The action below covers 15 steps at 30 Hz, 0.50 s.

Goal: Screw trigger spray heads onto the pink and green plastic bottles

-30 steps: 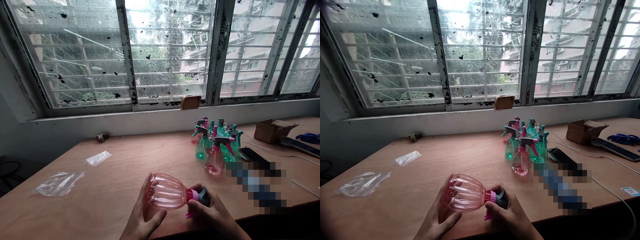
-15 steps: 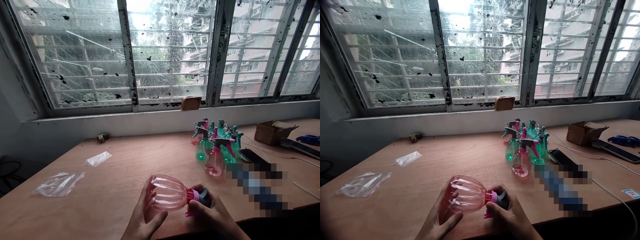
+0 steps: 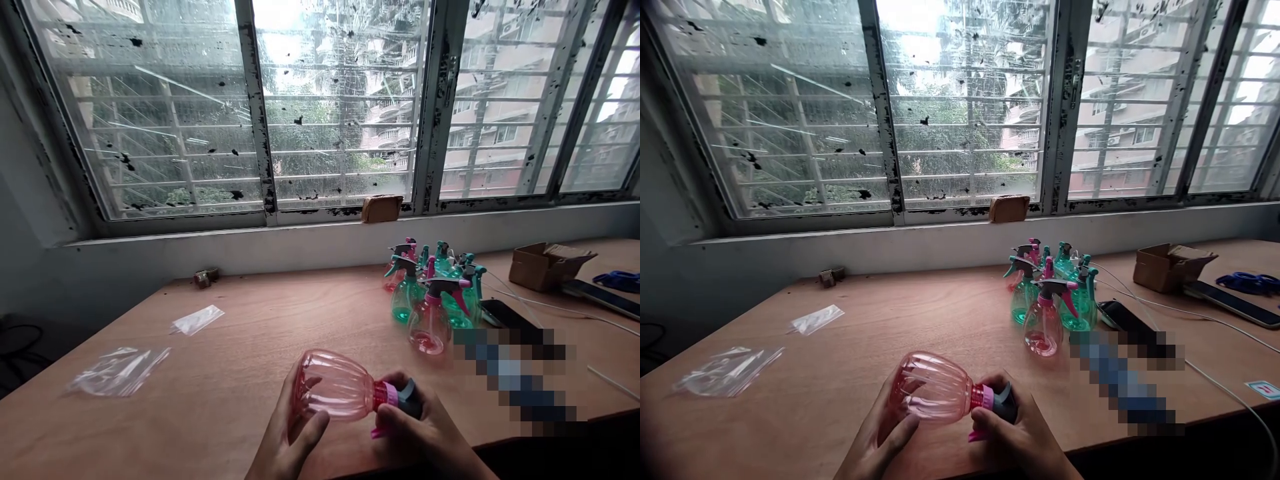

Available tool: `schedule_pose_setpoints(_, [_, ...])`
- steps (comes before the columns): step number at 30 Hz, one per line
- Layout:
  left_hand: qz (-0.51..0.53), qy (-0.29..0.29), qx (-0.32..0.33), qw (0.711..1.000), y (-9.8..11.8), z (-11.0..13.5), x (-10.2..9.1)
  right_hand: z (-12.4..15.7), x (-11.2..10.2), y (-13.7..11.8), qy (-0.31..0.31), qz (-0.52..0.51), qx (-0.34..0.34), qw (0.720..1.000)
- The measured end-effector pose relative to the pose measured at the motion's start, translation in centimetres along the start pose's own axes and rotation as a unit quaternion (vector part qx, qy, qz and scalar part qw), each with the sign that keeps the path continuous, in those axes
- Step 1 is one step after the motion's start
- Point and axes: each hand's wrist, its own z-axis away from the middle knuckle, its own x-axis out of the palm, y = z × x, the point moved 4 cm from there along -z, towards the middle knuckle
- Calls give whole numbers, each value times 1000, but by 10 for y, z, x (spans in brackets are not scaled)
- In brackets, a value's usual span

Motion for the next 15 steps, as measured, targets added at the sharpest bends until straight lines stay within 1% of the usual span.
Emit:
schedule_pose_setpoints(5, [-30, 5, -12, 999, 0, 1, -2, 2, -1, -2, 20, -8, -10, 1000])
schedule_pose_setpoints(7, [-37, 12, -1, 999, 0, 1, -3, 1, -1, -2, 21, -3, -10, 1000])
schedule_pose_setpoints(11, [-12, -8, 35, 999, 1, 0, -1, 0, -1, 3, 14, -17, 1, 1000])
schedule_pose_setpoints(15, [13, -1, 28, 1000, 4, 0, -1, 0, 1, 3, -1, -5, -6, 1000])
